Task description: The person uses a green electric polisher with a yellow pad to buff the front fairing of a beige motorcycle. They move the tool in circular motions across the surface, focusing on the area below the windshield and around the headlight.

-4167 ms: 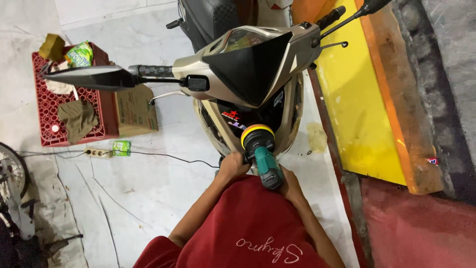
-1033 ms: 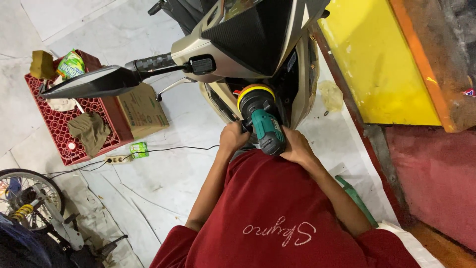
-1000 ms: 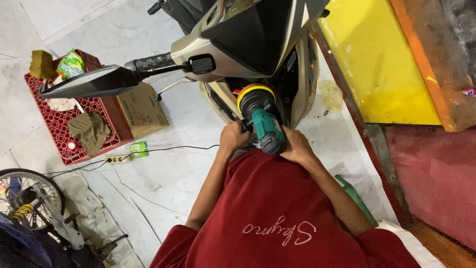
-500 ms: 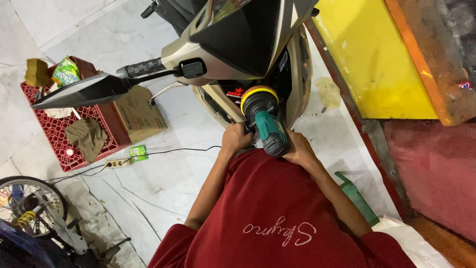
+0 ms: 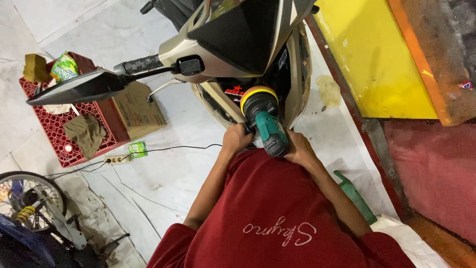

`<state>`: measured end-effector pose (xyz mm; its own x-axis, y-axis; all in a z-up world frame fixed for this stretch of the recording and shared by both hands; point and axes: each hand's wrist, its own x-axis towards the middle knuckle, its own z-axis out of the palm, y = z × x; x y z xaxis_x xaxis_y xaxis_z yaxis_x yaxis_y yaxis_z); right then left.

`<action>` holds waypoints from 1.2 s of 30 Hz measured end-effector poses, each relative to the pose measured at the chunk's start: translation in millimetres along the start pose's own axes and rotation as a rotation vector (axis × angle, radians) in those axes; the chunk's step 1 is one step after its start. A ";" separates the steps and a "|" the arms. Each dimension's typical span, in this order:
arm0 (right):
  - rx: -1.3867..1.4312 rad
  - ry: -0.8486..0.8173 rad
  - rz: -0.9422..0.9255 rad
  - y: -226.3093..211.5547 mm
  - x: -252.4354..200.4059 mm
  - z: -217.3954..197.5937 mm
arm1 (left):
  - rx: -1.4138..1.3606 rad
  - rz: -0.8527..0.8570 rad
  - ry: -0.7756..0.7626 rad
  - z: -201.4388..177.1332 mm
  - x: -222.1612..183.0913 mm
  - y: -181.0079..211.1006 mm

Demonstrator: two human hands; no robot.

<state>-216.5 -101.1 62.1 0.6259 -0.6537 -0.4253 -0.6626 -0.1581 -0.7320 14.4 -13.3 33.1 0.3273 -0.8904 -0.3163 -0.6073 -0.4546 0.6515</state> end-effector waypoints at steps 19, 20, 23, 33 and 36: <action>-0.002 -0.042 -0.037 10.7 -8.2 0.4 | 0.019 -0.071 -0.075 10.0 -6.5 -2.6; 0.033 -0.038 -0.041 7.2 -10.0 -2.2 | 0.022 -0.061 -0.080 11.6 -6.5 -3.2; 0.037 -0.055 -0.011 7.3 -11.4 -2.2 | 0.031 -0.054 -0.083 17.5 -7.6 -7.2; 0.009 -0.059 0.011 11.1 -16.4 -2.2 | -0.008 -0.053 -0.117 31.3 -11.9 -13.0; -0.014 -0.091 0.086 13.2 -17.3 -2.3 | -0.013 -0.049 -0.135 33.0 -13.0 -9.9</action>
<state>-237.0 -93.6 61.0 0.6009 -0.5958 -0.5328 -0.7205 -0.1153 -0.6838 -7.8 2.1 7.9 0.2557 -0.8623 -0.4372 -0.5830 -0.4983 0.6418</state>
